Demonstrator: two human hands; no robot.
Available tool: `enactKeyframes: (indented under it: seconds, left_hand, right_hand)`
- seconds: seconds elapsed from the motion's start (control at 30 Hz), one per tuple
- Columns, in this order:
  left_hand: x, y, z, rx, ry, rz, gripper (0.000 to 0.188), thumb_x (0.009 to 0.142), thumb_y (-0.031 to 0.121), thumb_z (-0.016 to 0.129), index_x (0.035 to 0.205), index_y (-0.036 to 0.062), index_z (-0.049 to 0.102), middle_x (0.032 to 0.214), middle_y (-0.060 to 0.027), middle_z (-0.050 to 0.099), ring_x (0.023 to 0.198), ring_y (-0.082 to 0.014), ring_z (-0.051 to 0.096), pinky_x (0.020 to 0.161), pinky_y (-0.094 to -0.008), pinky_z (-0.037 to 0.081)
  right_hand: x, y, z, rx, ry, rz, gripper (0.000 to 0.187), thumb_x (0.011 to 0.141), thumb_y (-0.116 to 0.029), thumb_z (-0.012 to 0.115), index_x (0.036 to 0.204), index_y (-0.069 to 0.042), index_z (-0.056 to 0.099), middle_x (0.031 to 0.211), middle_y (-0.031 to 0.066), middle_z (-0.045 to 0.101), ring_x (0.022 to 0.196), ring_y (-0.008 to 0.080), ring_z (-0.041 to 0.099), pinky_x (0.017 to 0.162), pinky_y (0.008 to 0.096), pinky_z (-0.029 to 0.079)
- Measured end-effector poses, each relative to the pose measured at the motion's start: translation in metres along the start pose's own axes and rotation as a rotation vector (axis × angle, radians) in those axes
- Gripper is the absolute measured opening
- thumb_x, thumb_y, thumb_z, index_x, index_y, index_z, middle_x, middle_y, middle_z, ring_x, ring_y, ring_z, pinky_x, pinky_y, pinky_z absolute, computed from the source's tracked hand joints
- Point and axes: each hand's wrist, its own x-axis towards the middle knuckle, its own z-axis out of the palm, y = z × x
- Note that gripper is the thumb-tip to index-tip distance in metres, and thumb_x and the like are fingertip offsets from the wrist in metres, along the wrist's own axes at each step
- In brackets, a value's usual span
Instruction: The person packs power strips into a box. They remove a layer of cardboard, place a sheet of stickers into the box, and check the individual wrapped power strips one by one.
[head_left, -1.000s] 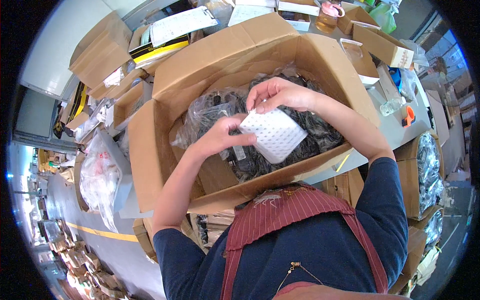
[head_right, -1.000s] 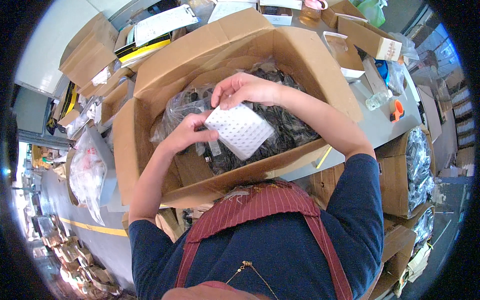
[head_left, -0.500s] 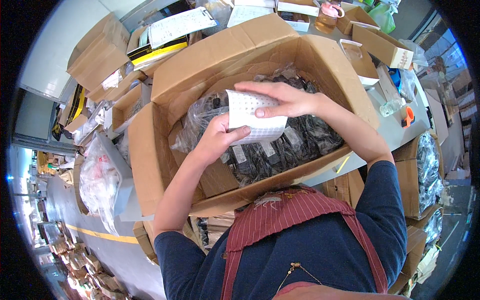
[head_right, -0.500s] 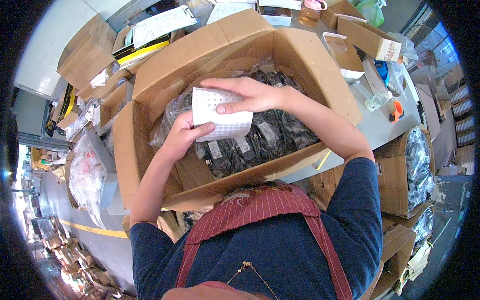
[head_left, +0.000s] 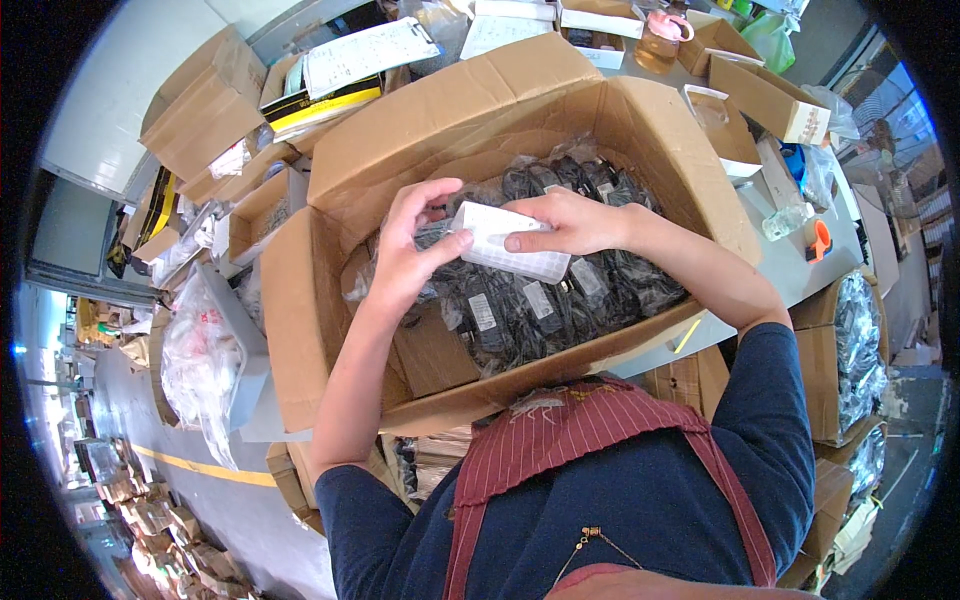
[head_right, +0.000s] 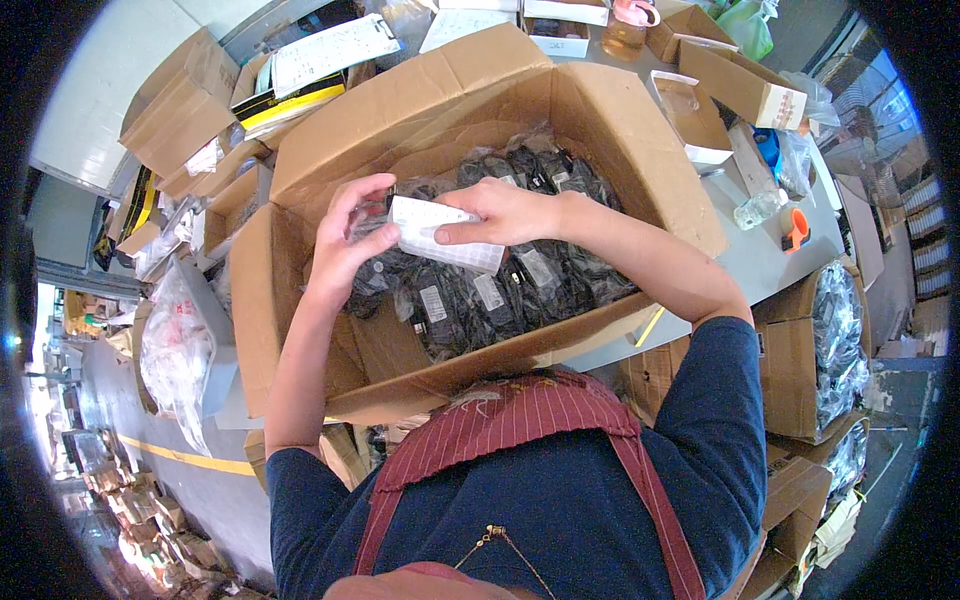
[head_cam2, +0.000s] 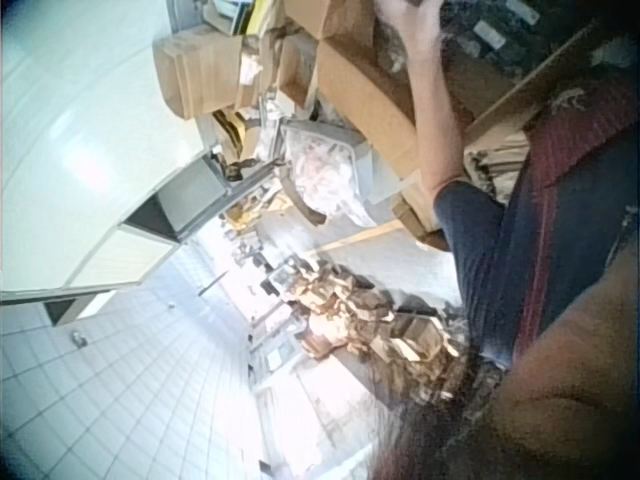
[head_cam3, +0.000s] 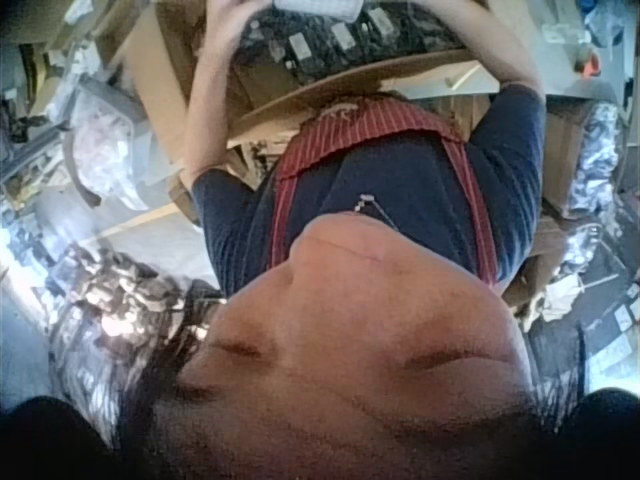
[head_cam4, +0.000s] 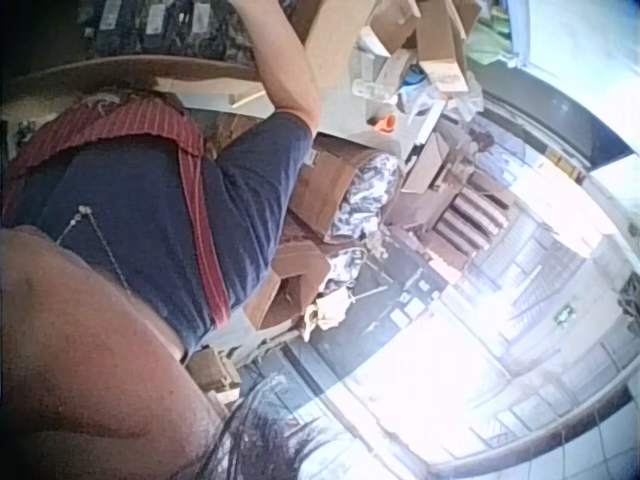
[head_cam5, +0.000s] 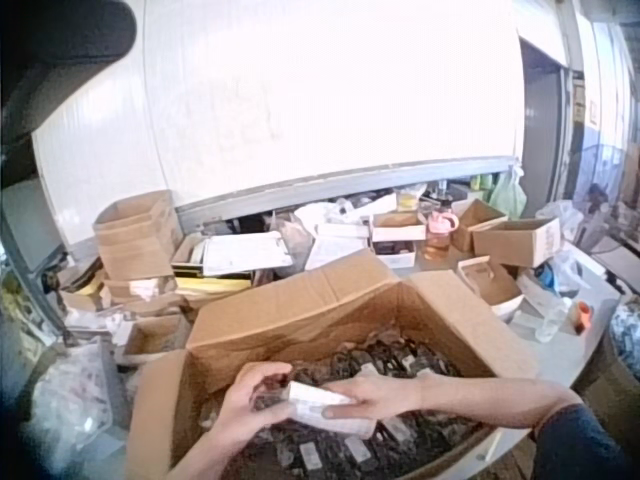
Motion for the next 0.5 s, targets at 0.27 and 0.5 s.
enactKeyframes:
  seconds: [0.27, 0.5]
  left_hand:
    - [-0.011, -0.014, 0.012, -0.083, -0.113, -0.225, 0.019, 0.087, 0.012, 0.074, 0.102, 0.0004, 0.068, 0.086, -0.0018, 0.069, 0.077, -0.0073, 0.061, 0.073, -0.0241, 0.05]
    - [-0.01, -0.007, 0.019, -0.153, -0.066, -0.172, 0.015, 0.09, 0.011, 0.071, 0.097, -0.0011, 0.068, 0.082, -0.001, 0.068, 0.075, -0.0063, 0.06, 0.067, -0.0233, 0.048]
  right_hand:
    - [0.0, -0.015, -0.003, -0.06, -0.029, 0.039, 0.032, 0.097, -0.034, 0.064, 0.099, -0.002, 0.065, 0.068, 0.0135, 0.06, 0.061, 0.018, 0.058, 0.057, 0.0341, 0.044]
    - [-0.001, -0.01, 0.002, 0.083, 0.145, 0.048, 0.028, 0.095, -0.028, 0.067, 0.089, 0.0, 0.066, 0.066, 0.01, 0.055, 0.064, 0.0089, 0.048, 0.059, 0.0312, 0.042]
